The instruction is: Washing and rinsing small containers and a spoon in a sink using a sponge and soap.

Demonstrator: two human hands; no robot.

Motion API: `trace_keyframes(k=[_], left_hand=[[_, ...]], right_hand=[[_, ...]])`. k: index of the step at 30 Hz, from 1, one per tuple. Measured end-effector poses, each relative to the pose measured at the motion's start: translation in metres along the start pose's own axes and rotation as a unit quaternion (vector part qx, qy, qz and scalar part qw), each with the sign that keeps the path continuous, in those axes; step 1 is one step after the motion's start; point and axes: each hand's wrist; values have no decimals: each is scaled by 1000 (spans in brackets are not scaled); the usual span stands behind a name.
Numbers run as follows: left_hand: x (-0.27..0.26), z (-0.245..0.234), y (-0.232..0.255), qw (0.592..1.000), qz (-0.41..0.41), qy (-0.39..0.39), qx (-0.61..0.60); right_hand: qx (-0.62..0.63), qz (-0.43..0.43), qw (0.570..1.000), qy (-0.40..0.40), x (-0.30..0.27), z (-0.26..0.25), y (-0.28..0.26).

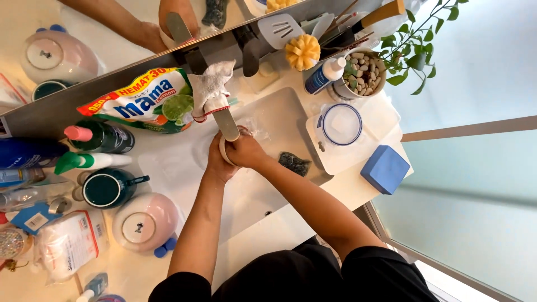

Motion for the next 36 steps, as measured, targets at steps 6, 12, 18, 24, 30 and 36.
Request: trace_keyframes(k=[6,12,18,24,30,36], left_hand=[[31,-45,-19,974,197,-95,-62],[7,-17,-12,977,184,68,-82],[30,-54,-18,983,178,-3,-47],[31,-69,-7,986,137,-5,-100],[46,-106,-17,991,126,0,-40],[-43,-38,-31,987,35,158,11]], right_hand=[[283,-30,958,34,-41,-33,-44],[621,92,766,141,-33,-28,-27],[781,268,543,152,-30,-46,-16],[668,174,710,137,-36,-34,-23],[147,-25,980,132,-57,-49,-43],[111,-93,984,103,-94,-33,-22]])
Point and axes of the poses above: each hand's wrist, its own x-axis towards the middle knuckle, its own z-axis out of the palm, y = z × x, and after that the axes turned 3 degrees about -z, right-handed
